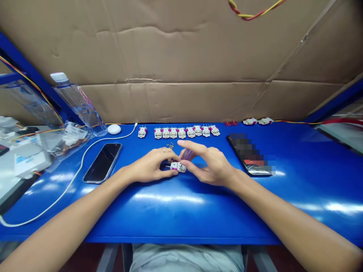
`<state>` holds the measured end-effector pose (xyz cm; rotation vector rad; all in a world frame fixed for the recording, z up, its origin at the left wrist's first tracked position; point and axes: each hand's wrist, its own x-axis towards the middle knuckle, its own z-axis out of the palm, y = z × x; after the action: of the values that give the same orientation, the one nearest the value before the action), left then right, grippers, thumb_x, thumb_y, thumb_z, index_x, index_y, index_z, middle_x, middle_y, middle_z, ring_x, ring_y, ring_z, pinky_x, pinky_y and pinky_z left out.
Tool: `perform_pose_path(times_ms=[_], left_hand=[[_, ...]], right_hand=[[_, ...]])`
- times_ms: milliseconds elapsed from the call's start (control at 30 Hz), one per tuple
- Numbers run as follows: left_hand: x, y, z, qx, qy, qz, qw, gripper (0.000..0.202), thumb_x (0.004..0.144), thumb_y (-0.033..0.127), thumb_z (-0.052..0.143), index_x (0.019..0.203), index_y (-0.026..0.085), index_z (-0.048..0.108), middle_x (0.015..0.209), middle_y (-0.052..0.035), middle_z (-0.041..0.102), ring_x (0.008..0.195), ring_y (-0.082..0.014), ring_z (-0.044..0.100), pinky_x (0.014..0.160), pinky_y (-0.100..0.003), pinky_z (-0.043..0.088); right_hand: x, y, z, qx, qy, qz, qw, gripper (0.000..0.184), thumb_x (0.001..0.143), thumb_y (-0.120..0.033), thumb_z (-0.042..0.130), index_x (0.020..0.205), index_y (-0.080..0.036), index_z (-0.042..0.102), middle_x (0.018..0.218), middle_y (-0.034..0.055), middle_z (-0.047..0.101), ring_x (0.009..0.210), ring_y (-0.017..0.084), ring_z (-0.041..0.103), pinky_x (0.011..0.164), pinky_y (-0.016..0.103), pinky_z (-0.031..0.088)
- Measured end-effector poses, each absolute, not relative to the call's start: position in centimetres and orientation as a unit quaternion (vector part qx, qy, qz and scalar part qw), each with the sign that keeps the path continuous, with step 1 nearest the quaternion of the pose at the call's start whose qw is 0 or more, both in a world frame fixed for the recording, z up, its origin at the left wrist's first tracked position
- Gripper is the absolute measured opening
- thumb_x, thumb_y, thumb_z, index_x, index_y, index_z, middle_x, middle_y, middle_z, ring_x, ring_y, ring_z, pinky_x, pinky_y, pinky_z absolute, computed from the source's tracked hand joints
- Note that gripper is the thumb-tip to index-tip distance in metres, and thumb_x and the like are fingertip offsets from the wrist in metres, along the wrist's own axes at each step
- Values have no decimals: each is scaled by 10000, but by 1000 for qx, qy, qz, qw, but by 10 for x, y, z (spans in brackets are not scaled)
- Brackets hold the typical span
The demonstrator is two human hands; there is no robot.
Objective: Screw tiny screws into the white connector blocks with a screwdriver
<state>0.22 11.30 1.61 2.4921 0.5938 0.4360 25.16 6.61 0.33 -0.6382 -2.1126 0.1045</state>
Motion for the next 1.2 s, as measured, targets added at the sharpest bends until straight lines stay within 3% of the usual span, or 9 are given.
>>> perform_pose_path(times_ms=[267,933,1200], left_hand=[[3,113,15,922,219,165,273,189,1033,360,738,1127,196,740,1057,-60,767,999,-231,700,962,-350,520],[3,114,15,922,217,163,277,198,1036,359,742,1132,185,739,1106,-71,763,1005,-224,700,943,-333,518],[3,114,15,923,216,160,276,202,1038,359,738,1150,190,736,1145,-77,766,1025,-227,704,940,-333,522]], right_hand=[[252,67,3,-251,-856,39,451,650,1073,-198,634,1674,-294,407,1363,67,807,998,179,852,863,293,715],[252,68,1,-247,-855,55,453,691,1063,-178,644,1692,-303,388,1418,82,780,1107,207,840,952,344,718],[253,67,1,-243,-856,54,454,724,1061,-177,649,1707,-331,361,1476,76,750,1088,201,841,906,322,720]])
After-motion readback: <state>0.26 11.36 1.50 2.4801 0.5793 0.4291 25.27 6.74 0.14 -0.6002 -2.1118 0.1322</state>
